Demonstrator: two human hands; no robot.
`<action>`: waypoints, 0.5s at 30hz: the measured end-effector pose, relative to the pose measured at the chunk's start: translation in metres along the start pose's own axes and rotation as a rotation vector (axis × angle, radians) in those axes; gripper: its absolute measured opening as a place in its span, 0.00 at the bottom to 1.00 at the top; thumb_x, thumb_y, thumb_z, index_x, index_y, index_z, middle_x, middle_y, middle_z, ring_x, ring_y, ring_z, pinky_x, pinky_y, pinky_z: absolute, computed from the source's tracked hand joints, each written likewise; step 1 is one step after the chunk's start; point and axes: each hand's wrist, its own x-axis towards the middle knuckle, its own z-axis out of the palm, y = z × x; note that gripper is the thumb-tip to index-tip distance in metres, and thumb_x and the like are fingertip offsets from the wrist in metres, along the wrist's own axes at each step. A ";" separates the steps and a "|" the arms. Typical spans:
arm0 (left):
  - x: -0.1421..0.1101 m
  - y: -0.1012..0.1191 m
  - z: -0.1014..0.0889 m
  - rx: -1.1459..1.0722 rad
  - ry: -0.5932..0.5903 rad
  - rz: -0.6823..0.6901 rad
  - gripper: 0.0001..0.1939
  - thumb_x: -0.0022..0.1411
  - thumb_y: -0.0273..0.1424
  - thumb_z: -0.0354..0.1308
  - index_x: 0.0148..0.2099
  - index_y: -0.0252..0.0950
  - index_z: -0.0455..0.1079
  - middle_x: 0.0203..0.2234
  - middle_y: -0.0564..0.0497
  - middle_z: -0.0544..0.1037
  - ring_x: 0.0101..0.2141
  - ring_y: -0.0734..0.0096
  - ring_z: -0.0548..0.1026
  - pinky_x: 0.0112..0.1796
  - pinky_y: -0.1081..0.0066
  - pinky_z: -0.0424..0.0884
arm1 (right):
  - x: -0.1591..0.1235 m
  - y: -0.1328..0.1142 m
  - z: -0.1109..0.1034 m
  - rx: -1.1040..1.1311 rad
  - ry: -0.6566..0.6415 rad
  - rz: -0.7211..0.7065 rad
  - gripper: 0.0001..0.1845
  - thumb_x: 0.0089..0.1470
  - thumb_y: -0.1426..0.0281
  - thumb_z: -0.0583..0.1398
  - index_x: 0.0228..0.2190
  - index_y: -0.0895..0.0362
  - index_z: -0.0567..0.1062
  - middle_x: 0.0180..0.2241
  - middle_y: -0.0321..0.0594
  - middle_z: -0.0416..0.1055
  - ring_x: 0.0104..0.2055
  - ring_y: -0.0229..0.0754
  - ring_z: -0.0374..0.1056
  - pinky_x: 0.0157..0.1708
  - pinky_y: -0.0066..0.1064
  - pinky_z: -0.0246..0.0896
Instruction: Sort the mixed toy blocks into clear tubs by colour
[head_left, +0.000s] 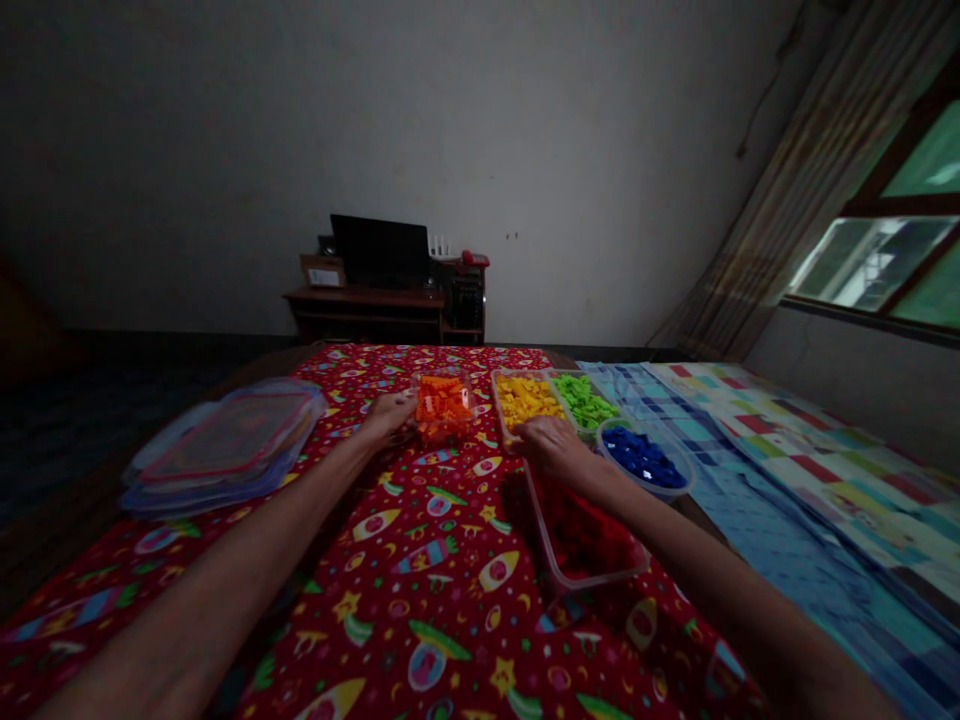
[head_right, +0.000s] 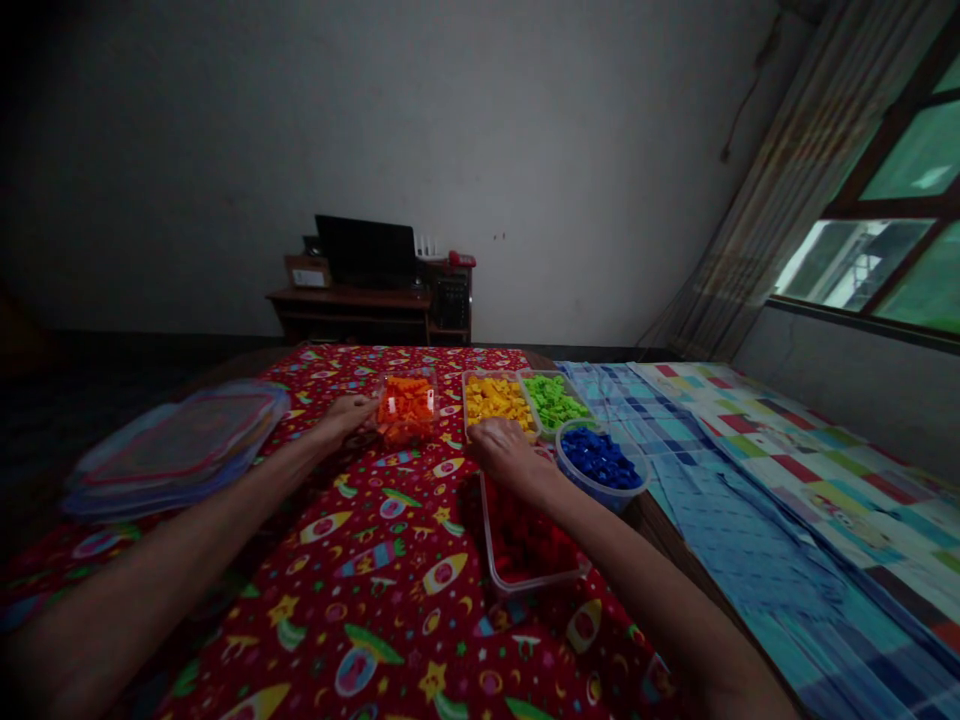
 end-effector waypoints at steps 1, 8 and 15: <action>-0.001 0.000 0.000 0.000 0.005 -0.006 0.19 0.52 0.39 0.57 0.16 0.36 0.58 0.06 0.56 0.61 0.09 0.80 0.56 0.13 0.78 0.49 | 0.013 -0.003 0.006 -0.049 -0.047 0.036 0.07 0.58 0.72 0.56 0.34 0.61 0.74 0.34 0.46 0.72 0.34 0.39 0.64 0.33 0.29 0.53; -0.003 -0.006 -0.005 -0.042 -0.039 -0.013 0.19 0.51 0.44 0.59 0.20 0.36 0.58 0.08 0.57 0.62 0.10 0.80 0.57 0.13 0.79 0.49 | 0.045 -0.028 0.032 -0.164 -0.162 0.124 0.12 0.58 0.78 0.52 0.41 0.62 0.72 0.42 0.50 0.71 0.42 0.46 0.64 0.40 0.35 0.54; 0.000 -0.013 -0.009 -0.059 -0.046 0.003 0.19 0.51 0.46 0.59 0.23 0.37 0.59 0.08 0.58 0.61 0.10 0.79 0.57 0.13 0.79 0.50 | 0.035 -0.026 0.032 -0.225 -0.180 0.208 0.14 0.57 0.78 0.51 0.42 0.64 0.72 0.44 0.53 0.69 0.43 0.47 0.63 0.40 0.36 0.53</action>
